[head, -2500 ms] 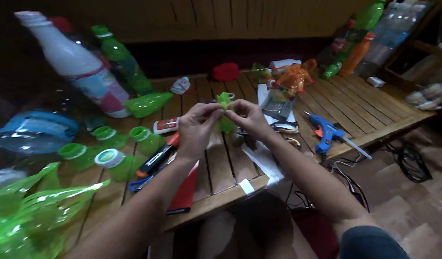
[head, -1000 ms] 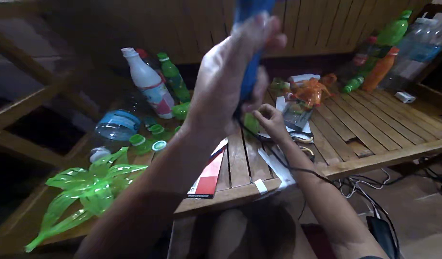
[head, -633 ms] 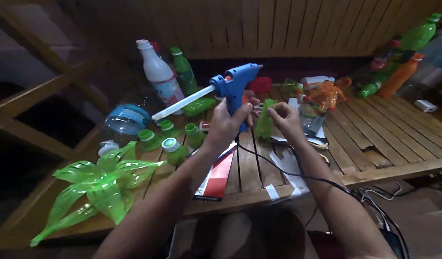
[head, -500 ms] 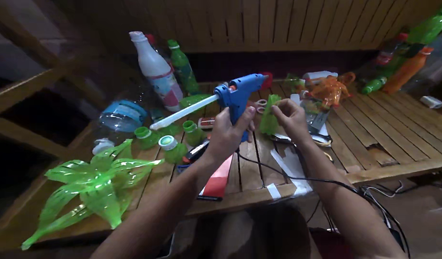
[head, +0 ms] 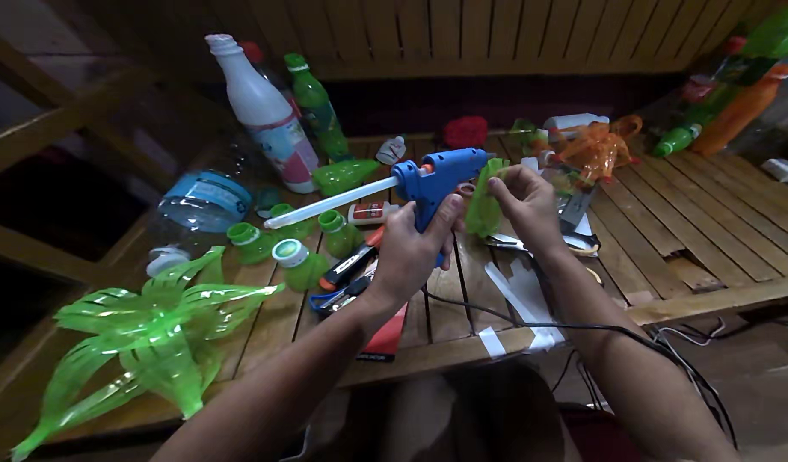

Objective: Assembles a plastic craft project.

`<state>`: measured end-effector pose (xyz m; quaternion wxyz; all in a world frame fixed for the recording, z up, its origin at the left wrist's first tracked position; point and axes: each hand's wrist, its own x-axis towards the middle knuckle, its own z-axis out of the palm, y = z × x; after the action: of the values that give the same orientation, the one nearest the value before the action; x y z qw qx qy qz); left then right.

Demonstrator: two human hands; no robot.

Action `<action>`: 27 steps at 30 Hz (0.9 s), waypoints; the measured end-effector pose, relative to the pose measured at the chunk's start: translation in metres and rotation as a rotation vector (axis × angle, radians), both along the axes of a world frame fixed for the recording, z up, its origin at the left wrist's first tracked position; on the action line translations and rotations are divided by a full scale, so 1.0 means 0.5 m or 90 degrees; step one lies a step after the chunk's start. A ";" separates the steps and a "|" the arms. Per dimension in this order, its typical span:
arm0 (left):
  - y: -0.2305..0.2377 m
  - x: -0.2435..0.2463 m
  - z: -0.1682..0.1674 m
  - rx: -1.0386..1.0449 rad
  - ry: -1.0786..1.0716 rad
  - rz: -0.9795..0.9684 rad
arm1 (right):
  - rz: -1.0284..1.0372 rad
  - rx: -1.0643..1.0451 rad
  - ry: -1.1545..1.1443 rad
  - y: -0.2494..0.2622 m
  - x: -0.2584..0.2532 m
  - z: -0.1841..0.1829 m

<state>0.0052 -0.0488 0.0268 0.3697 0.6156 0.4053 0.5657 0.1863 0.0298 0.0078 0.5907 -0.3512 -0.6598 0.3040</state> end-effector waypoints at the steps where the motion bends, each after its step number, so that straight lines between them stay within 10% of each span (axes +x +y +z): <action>1: -0.001 0.000 0.001 -0.004 -0.004 0.001 | 0.001 0.002 0.000 0.000 0.000 0.001; 27: 0.007 -0.002 -0.003 0.029 0.093 0.061 | -0.019 0.001 -0.002 -0.003 -0.004 0.004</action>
<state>0.0041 -0.0455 0.0253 0.2976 0.6431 0.4475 0.5456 0.1841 0.0282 0.0097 0.5946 -0.3608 -0.6556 0.2939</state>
